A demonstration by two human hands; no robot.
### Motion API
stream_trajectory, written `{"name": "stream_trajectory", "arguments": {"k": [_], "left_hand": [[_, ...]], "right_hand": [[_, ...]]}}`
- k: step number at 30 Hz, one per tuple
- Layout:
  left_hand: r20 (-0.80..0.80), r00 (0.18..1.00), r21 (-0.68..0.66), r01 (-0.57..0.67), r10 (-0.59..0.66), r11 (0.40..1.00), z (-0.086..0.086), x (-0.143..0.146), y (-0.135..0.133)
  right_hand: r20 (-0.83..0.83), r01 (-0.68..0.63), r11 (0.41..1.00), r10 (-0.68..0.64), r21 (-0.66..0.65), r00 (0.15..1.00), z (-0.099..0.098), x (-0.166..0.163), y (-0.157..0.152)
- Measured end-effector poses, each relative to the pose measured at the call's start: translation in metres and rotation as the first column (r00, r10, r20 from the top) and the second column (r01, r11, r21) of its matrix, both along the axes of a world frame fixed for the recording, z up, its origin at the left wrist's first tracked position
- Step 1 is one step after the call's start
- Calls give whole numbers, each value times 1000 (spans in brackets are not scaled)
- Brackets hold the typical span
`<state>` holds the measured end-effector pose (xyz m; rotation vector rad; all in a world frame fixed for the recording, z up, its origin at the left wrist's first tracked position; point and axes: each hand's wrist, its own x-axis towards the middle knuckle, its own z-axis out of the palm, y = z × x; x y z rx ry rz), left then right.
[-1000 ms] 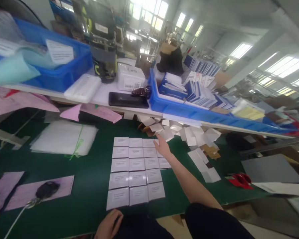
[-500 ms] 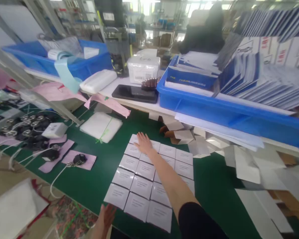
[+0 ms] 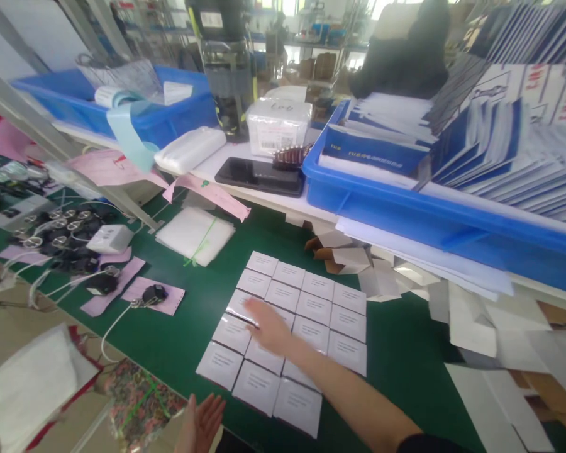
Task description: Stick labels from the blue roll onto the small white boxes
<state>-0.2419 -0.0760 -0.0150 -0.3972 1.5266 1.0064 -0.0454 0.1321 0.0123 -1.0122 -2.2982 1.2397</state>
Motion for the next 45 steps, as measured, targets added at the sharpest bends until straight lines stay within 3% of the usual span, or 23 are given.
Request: {"name": "stream_trajectory", "arguments": {"k": [3,5,6,8,11,13,15,16,18,19,21,23,24,26,28,31,33,35,37,39,40,42,45], "left_hand": [[96,993,-58,70,-64,996,-8,34,-7],[121,991,-1,60,-60,998,-6,55,-7],[118,992,18,44,-46,999,-2,63,-7],[97,995,60,24,-30,998,8,73,-4],[73,997,112,31,-40,993,23,76,-3],[95,995,118,5,-16,993,27,77,-5],[100,995,107,-23,12,994,25,80,-10],[86,996,107,-17,8,994,23,84,-12],[73,997,66,33,-38,997,18,96,-17],[99,993,33,69,-72,997,16,104,-19],[174,978,-19,121,-116,992,15,121,-21],[210,970,-11,125,-120,992,15,136,-20],[210,971,12,112,-112,994,16,142,-19],[196,976,48,84,-92,995,19,151,-17],[155,985,13,75,-76,997,21,155,-15],[85,994,14,74,-75,997,23,157,-13],[82,992,58,93,-97,994,24,158,-13],[86,987,56,128,-132,990,24,158,-13],[69,986,22,150,-151,989,24,158,-12],[51,989,-1,141,-141,990,24,159,-11],[49,990,-8,132,-132,991,24,159,-10],[64,990,0,123,-122,992,25,160,-10],[65,990,2,126,-126,992,27,160,-9]], "right_hand": [[139,354,931,-364,92,921,-3,51,101],[145,387,913,-404,132,903,-13,69,123],[127,356,924,-374,142,919,-20,70,115],[83,220,965,-233,143,969,-31,61,63],[52,-108,992,104,64,993,-39,37,-58],[-3,-329,944,329,17,944,-35,30,-121],[-60,-464,886,464,10,884,-27,40,-138],[-54,-448,894,448,25,892,-21,51,-125],[40,-253,963,250,88,967,-12,84,-67],[117,-64,989,48,133,992,-10,104,-29],[255,226,948,-281,223,925,-9,143,43],[346,303,915,-384,266,856,-12,170,79],[368,274,923,-362,270,857,-15,176,77],[364,112,964,-196,240,910,-19,174,36],[295,-123,978,69,170,953,-21,160,-37],[128,-443,885,428,141,895,-16,141,-133],[48,-502,843,503,194,863,-9,142,-148],[47,-338,914,336,225,941,-2,160,-114],[104,54,971,-80,232,991,3,190,-51],[147,315,904,-367,289,918,4,224,12],[171,372,877,-435,305,884,3,239,34],[218,366,872,-446,323,868,-4,259,49],[270,170,942,-251,290,929,-20,261,-6]]}}
